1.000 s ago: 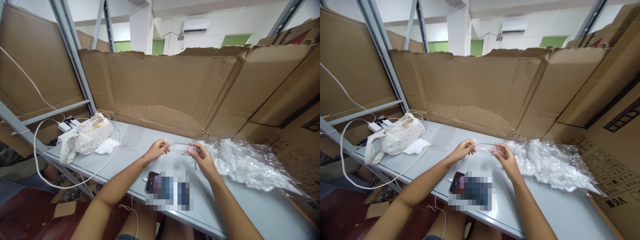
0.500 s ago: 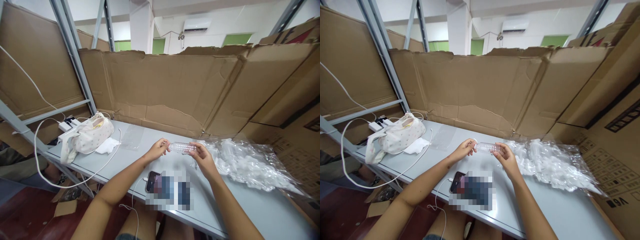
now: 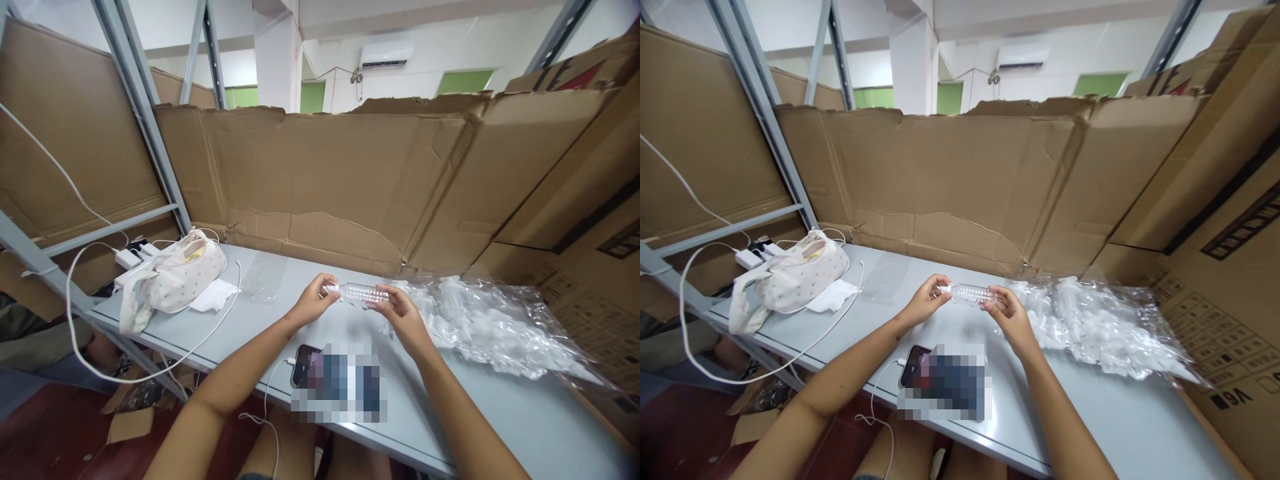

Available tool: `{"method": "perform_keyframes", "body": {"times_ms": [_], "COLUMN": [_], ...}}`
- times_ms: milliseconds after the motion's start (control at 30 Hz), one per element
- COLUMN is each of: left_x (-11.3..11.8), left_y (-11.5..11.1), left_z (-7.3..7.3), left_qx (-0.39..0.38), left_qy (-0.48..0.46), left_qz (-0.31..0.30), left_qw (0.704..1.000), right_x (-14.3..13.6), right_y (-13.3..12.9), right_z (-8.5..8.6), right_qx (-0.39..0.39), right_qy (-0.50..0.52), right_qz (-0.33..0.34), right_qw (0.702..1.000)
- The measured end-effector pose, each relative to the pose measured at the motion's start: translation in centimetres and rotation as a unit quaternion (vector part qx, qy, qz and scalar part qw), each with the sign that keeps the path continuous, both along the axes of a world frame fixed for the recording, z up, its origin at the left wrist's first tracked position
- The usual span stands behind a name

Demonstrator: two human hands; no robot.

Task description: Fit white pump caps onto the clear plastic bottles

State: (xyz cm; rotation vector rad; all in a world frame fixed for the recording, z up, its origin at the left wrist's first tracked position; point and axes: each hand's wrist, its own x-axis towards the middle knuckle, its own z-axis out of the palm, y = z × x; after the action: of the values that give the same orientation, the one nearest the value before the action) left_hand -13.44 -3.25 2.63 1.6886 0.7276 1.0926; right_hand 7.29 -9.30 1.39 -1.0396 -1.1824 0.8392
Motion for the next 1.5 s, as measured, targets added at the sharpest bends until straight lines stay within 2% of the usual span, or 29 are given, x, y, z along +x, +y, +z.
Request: {"method": "perform_keyframes", "body": {"times_ms": [133, 233, 367, 467, 600, 767, 967, 1133, 1300, 1500], "left_x": [-0.07, -0.27, -0.39, -0.25, -0.04, -0.18, -0.24, -0.23, -0.09, -0.14], "left_y": [0.26, 0.39, 0.3, 0.15, 0.01, 0.07, 0.21, -0.15, -0.37, -0.29], "left_z": [0.06, 0.1, -0.09, -0.32, -0.28, 0.03, 0.05, -0.08, 0.09, 0.5], "left_qx": [-0.088, -0.081, 0.019, 0.041, 0.012, -0.071, -0.008, 0.022, -0.001, -0.076], "left_qy": [0.004, -0.002, -0.006, 0.013, -0.012, 0.012, -0.04, 0.017, -0.021, -0.013], "left_qz": [-0.065, -0.094, -0.075, -0.062, -0.059, -0.105, -0.129, -0.083, -0.088, -0.096], "left_qw": [0.994, 0.992, 0.997, 0.997, 0.998, 0.992, 0.991, 0.996, 0.996, 0.992], "right_x": [-0.13, -0.12, 0.13, 0.32, 0.29, 0.01, 0.17, 0.33, 0.22, 0.17], "right_y": [-0.22, -0.33, -0.33, -0.33, -0.36, -0.4, -0.42, -0.32, -0.46, -0.56], "right_z": [0.19, 0.33, 0.43, 0.45, 0.41, 0.44, 0.55, 0.51, 0.57, 0.56], "right_qx": [0.006, 0.007, 0.005, -0.006, 0.001, 0.012, -0.005, 0.007, 0.013, 0.027], "right_qy": [-0.011, -0.022, -0.024, -0.014, -0.008, -0.008, -0.007, -0.005, 0.012, 0.002], "right_qz": [0.006, 0.012, 0.01, 0.011, 0.006, 0.01, 0.007, -0.004, 0.002, 0.003], "right_qw": [1.0, 1.0, 1.0, 1.0, 1.0, 1.0, 1.0, 1.0, 1.0, 1.0]}}
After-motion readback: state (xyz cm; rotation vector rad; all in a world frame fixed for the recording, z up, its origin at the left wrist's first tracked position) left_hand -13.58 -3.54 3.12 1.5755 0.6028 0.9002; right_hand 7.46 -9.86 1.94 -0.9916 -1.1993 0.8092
